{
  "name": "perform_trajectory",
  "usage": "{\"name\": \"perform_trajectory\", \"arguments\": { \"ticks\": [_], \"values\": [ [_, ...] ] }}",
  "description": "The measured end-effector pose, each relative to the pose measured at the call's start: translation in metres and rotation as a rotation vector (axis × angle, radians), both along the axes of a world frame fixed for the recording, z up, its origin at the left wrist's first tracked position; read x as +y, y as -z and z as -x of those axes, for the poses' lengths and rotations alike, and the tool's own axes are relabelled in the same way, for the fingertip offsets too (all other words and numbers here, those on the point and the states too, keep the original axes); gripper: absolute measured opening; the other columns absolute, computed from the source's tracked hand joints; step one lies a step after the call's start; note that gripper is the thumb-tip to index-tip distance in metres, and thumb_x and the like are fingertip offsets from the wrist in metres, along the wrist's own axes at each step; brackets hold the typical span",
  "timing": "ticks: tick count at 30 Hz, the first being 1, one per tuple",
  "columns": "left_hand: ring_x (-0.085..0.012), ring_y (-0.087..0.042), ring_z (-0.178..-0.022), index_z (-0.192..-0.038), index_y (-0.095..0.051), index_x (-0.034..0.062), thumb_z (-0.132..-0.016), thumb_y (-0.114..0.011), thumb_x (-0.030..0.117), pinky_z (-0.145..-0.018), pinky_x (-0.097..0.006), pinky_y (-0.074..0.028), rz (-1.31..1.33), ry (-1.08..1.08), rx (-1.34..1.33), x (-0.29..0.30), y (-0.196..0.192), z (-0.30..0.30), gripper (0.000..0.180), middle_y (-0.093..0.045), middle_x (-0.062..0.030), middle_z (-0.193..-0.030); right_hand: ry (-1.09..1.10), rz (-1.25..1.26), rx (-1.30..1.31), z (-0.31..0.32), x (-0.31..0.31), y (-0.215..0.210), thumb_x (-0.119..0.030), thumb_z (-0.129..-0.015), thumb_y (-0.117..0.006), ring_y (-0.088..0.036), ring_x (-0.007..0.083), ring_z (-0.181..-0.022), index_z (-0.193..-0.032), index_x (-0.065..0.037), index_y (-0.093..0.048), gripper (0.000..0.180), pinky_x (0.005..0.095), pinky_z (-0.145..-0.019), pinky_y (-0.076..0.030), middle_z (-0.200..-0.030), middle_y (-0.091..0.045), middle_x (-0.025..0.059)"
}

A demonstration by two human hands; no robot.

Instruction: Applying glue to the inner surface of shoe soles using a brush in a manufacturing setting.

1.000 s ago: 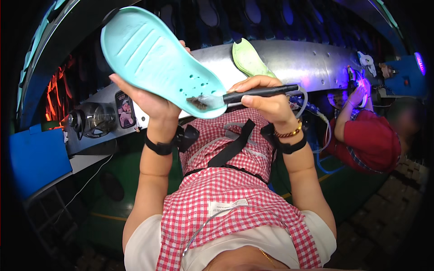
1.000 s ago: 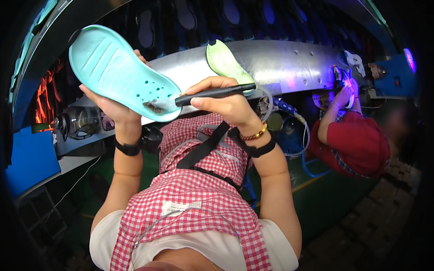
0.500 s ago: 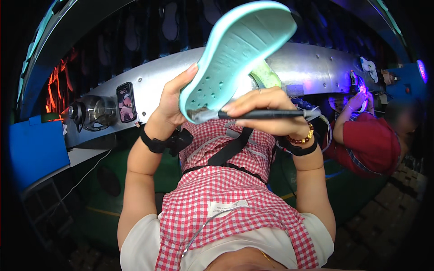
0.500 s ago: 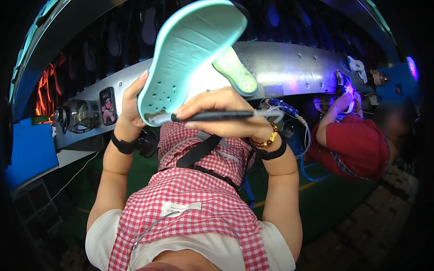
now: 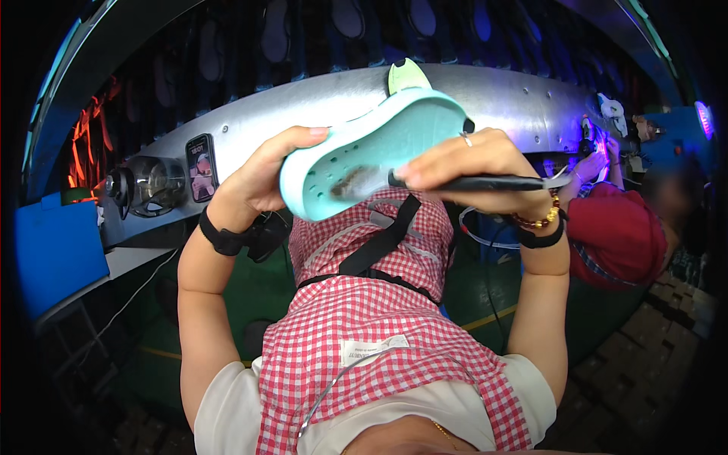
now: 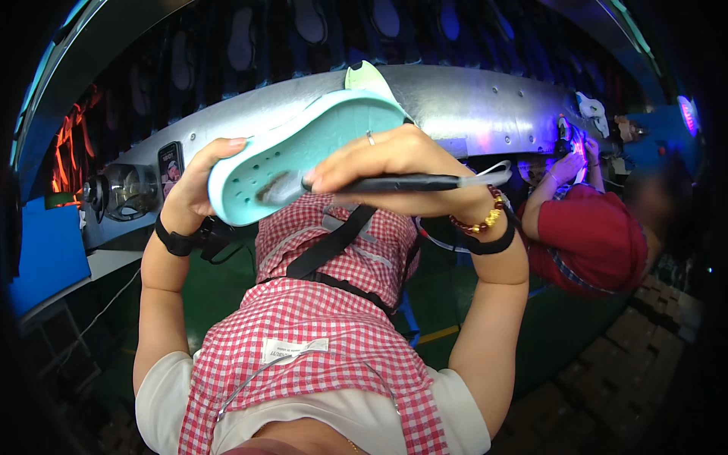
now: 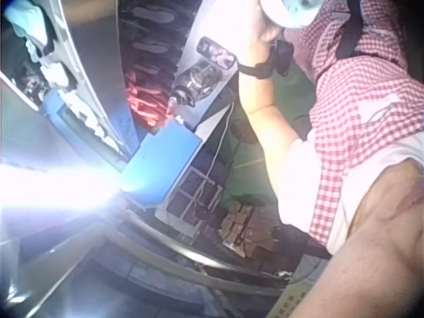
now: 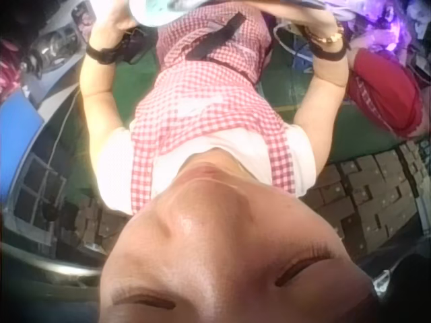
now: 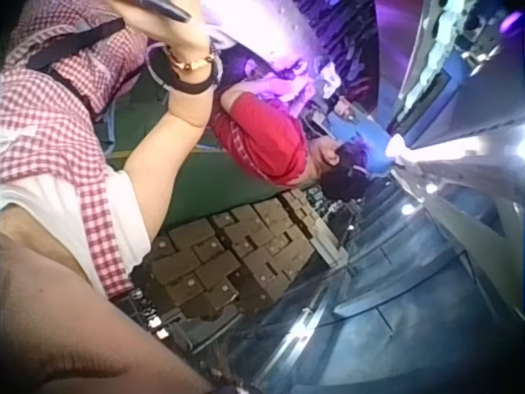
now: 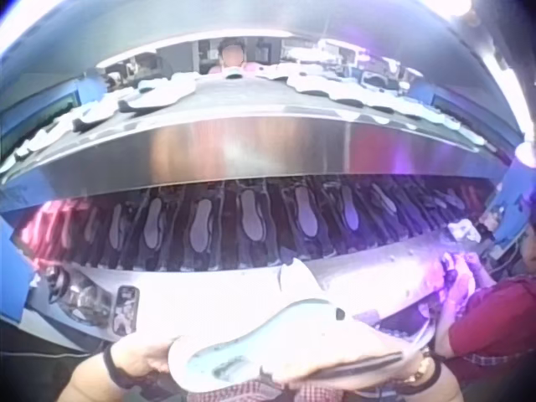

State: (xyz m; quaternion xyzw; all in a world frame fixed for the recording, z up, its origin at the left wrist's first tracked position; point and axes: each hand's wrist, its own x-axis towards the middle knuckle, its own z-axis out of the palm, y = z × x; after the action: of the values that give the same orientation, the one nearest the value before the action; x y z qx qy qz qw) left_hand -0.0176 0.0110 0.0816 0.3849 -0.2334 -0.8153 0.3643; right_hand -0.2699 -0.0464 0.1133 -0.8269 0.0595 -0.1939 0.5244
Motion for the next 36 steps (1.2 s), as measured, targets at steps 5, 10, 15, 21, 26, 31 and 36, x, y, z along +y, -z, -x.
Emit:
{"name": "perform_trajectory", "arguments": {
  "ticks": [5, 10, 15, 21, 26, 31, 36],
  "values": [
    [-0.0175, -0.060, -0.076, -0.105, -0.052, -0.0052, -0.080, -0.052, 0.025, -0.064, -0.028, -0.051, 0.009, -0.061, 0.091, 0.005, 0.007, -0.011, 0.039, -0.059, -0.0142, -0.092, 0.032, 0.085, -0.031, 0.008, 0.002, 0.005, 0.002, -0.068, -0.065, -0.061, 0.0252, -0.087, -0.087, 0.001, -0.063, 0.019, 0.0301, -0.072, -0.050, -0.088, -0.063, 0.0157],
    [-0.0164, -0.060, -0.073, -0.103, -0.054, -0.0052, -0.079, -0.050, 0.025, -0.060, -0.026, -0.049, 0.125, -0.196, 0.053, 0.021, 0.010, -0.029, 0.038, -0.060, -0.0136, -0.089, 0.292, -0.030, -0.047, 0.008, 0.007, 0.016, 0.004, -0.066, -0.066, -0.062, 0.0226, -0.086, -0.085, 0.000, -0.064, 0.020, 0.0292, -0.072, -0.050, -0.091, -0.063, 0.0155],
    [-0.0182, -0.053, -0.092, -0.110, -0.050, -0.0016, -0.080, -0.049, 0.033, -0.079, -0.030, -0.042, 0.237, -0.384, -0.282, 0.024, 0.009, -0.038, 0.045, -0.056, -0.0114, -0.102, 0.218, 0.046, -0.108, 0.010, 0.023, 0.009, 0.001, -0.062, -0.070, -0.063, 0.0238, -0.078, -0.082, 0.000, -0.063, 0.021, 0.0287, -0.068, -0.050, -0.085, -0.064, 0.0142],
    [-0.0366, -0.040, -0.114, -0.131, -0.022, 0.0015, -0.076, -0.026, 0.069, -0.093, -0.051, -0.034, 0.234, -0.286, 0.542, -0.003, 0.057, 0.010, 0.087, -0.037, -0.0170, -0.128, 0.472, -0.202, 0.003, -0.008, 0.025, 0.021, 0.003, -0.066, -0.065, -0.060, 0.0151, -0.073, -0.085, 0.002, -0.063, 0.019, 0.0234, -0.064, -0.046, -0.081, -0.064, 0.0130],
    [-0.0358, -0.048, -0.104, -0.128, -0.028, 0.0037, -0.077, -0.015, 0.070, -0.090, -0.050, -0.037, 0.191, -0.523, 0.608, -0.001, 0.068, 0.041, 0.085, -0.045, -0.0199, -0.117, 0.668, -0.373, -0.060, -0.034, 0.019, 0.051, -0.002, -0.070, -0.065, -0.059, 0.0103, -0.073, -0.088, 0.003, -0.062, 0.018, 0.0217, -0.065, -0.048, -0.082, -0.064, 0.0104],
    [-0.0326, -0.051, -0.099, -0.120, -0.038, 0.0041, -0.076, -0.013, 0.071, -0.089, -0.044, -0.039, 0.156, -0.703, 0.221, -0.006, 0.056, 0.033, 0.084, -0.052, -0.0173, -0.107, 0.464, 0.342, -0.071, -0.044, 0.037, 0.043, -0.001, -0.063, -0.066, -0.059, 0.0205, -0.062, -0.085, -0.002, -0.064, 0.022, 0.0280, -0.060, -0.047, -0.069, -0.061, 0.0084],
    [-0.0308, -0.052, -0.099, -0.121, -0.038, 0.0038, -0.073, -0.014, 0.075, -0.088, -0.043, -0.040, 0.253, -0.660, 0.320, -0.004, 0.053, 0.021, 0.088, -0.054, -0.0167, -0.103, 0.240, 0.079, -0.076, -0.025, 0.031, 0.019, -0.002, -0.063, -0.068, -0.061, 0.0196, -0.067, -0.081, -0.001, -0.064, 0.019, 0.0271, -0.062, -0.047, -0.073, -0.064, 0.0089]
  ]
}}
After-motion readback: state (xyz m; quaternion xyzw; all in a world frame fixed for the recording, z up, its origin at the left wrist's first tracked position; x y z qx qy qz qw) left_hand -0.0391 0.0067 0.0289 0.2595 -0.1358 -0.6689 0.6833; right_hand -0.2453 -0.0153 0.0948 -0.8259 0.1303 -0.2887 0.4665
